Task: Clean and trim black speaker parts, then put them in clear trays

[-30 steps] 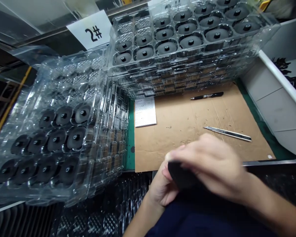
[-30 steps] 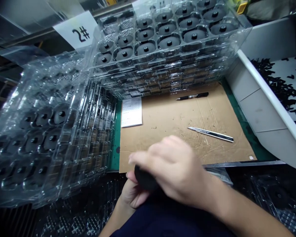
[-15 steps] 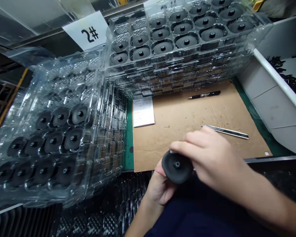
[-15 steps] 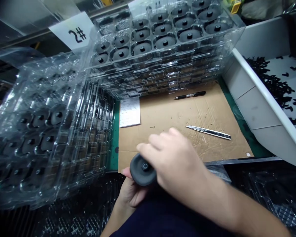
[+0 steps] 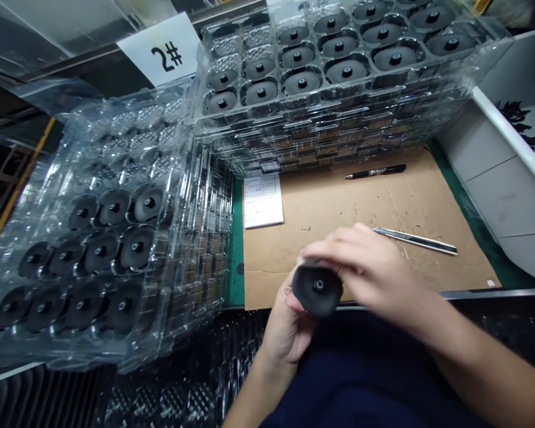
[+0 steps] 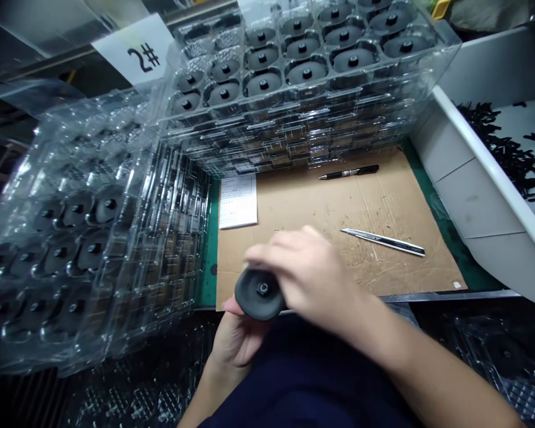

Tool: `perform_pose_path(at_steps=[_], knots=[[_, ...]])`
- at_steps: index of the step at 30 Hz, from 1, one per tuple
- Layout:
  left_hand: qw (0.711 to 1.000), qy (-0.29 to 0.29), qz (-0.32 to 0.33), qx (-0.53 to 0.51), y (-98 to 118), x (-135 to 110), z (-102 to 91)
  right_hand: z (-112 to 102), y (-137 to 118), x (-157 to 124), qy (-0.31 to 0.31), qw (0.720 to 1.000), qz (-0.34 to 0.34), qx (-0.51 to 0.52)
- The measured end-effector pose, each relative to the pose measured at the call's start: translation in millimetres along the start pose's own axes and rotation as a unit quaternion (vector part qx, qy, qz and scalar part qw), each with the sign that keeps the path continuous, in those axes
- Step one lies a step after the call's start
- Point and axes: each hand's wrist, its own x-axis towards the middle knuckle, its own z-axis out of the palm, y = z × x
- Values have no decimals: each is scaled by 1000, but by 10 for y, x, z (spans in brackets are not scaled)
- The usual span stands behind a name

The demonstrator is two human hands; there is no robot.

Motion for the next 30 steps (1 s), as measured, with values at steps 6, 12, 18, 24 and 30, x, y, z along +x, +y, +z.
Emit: perform_pose_path(at_steps=[6, 12, 18, 24, 30], knots=[[997, -46, 19, -60, 79, -25, -68, 347, 698, -486, -42, 972, 228, 43], [997, -53, 30, -57, 91, -2, -10, 333, 583, -515, 14, 966, 254, 42], [998, -29, 47, -27, 49, 7, 24, 72, -185, -87, 122, 991, 31, 33], [998, 5, 52, -17, 59, -40, 17, 205, -282, -26, -73, 996, -9, 46], [998, -26, 50, -6, 133, -52, 89, 209, -189, -147, 27, 995, -81, 43]])
